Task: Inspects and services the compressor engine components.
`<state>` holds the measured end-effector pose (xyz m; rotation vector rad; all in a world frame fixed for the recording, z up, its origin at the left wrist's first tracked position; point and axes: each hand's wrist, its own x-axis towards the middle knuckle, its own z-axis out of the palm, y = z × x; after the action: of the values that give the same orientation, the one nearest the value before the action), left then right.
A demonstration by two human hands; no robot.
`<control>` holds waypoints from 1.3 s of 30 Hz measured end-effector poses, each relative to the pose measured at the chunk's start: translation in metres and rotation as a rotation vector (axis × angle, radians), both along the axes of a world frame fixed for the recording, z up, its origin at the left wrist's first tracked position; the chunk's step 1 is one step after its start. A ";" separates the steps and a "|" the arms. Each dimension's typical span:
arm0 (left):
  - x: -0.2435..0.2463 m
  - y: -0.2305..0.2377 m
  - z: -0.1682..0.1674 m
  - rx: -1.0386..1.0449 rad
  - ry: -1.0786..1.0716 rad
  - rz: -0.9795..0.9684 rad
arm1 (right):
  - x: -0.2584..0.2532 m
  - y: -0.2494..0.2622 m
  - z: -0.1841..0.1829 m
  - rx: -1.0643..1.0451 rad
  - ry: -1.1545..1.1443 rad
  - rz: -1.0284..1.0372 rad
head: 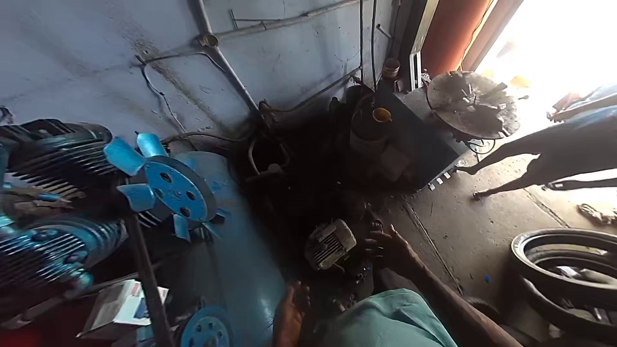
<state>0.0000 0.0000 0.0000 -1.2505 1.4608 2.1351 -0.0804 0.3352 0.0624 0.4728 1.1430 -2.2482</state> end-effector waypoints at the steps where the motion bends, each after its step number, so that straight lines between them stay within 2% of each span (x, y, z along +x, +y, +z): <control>1: -0.022 0.015 0.009 -0.007 0.032 0.023 | -0.018 0.004 0.006 -0.087 0.004 0.021; 6: -0.120 0.098 0.048 0.009 0.090 0.228 | -0.118 0.039 0.028 -0.343 -0.057 0.069; 12: -0.188 0.176 0.079 0.037 0.050 0.165 | -0.195 0.081 0.030 -0.519 -0.048 0.186; 14: -0.199 0.186 0.086 0.070 0.093 0.134 | -0.211 0.088 0.027 -0.454 -0.025 0.218; 17: -0.207 0.191 0.094 0.105 0.127 0.118 | -0.224 0.089 0.009 -0.181 0.098 0.270; 20: -0.204 0.184 0.092 0.112 0.198 -0.010 | -0.223 0.077 -0.001 0.143 0.307 0.345; 24: -0.202 0.171 0.096 0.041 0.216 -0.307 | -0.208 0.037 0.021 0.393 0.663 0.556; 26: -0.200 0.165 0.099 0.017 0.176 -0.378 | -0.193 0.014 0.030 0.518 0.796 0.621; 30: -0.187 0.126 0.087 -0.006 0.232 -0.474 | -0.160 -0.041 0.024 0.723 0.893 0.571; 39: -0.135 0.023 0.058 0.153 0.255 -0.618 | -0.086 -0.135 -0.001 0.824 0.847 0.478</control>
<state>-0.1352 0.0231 0.0577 -0.3989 1.4908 1.9585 -0.1662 0.2005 0.0610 -0.4984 2.3138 -1.4632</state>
